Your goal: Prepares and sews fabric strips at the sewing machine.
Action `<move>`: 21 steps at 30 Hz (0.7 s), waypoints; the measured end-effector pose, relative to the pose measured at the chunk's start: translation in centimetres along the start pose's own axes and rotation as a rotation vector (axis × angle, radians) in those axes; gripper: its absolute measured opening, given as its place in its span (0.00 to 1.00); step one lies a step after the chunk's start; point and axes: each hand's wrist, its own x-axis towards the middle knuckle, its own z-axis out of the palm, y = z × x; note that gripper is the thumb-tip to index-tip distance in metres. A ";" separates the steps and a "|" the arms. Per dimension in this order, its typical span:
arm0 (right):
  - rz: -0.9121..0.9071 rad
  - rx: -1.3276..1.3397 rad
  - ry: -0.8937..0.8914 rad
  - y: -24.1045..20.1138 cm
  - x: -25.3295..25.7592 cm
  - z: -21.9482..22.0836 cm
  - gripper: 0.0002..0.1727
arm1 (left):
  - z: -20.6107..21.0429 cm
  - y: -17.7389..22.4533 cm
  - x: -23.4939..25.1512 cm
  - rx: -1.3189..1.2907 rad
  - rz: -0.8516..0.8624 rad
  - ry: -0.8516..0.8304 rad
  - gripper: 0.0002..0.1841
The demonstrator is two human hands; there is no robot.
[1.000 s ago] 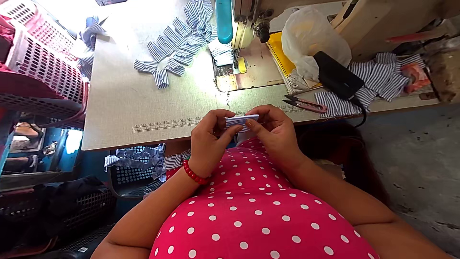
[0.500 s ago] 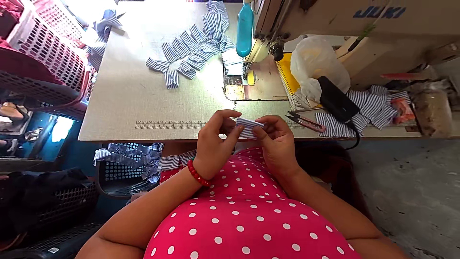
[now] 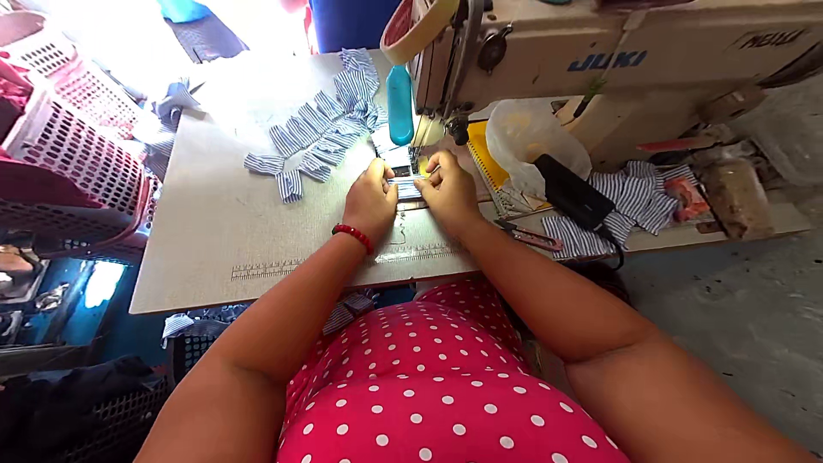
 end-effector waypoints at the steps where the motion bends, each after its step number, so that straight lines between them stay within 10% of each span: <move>1: 0.006 -0.056 -0.032 -0.2 0.6 0.1 0.16 | 0.1 -0.2 0.6 0.046 0.004 -0.015 0.12; 15: -0.029 -0.100 -0.032 1.7 2.4 0.4 0.09 | 1.1 -3.1 2.6 0.356 0.576 -0.006 0.13; 21: -0.497 -0.311 -0.088 3.4 -0.3 -1.8 0.20 | 1.3 -3.2 2.5 0.407 0.649 0.008 0.13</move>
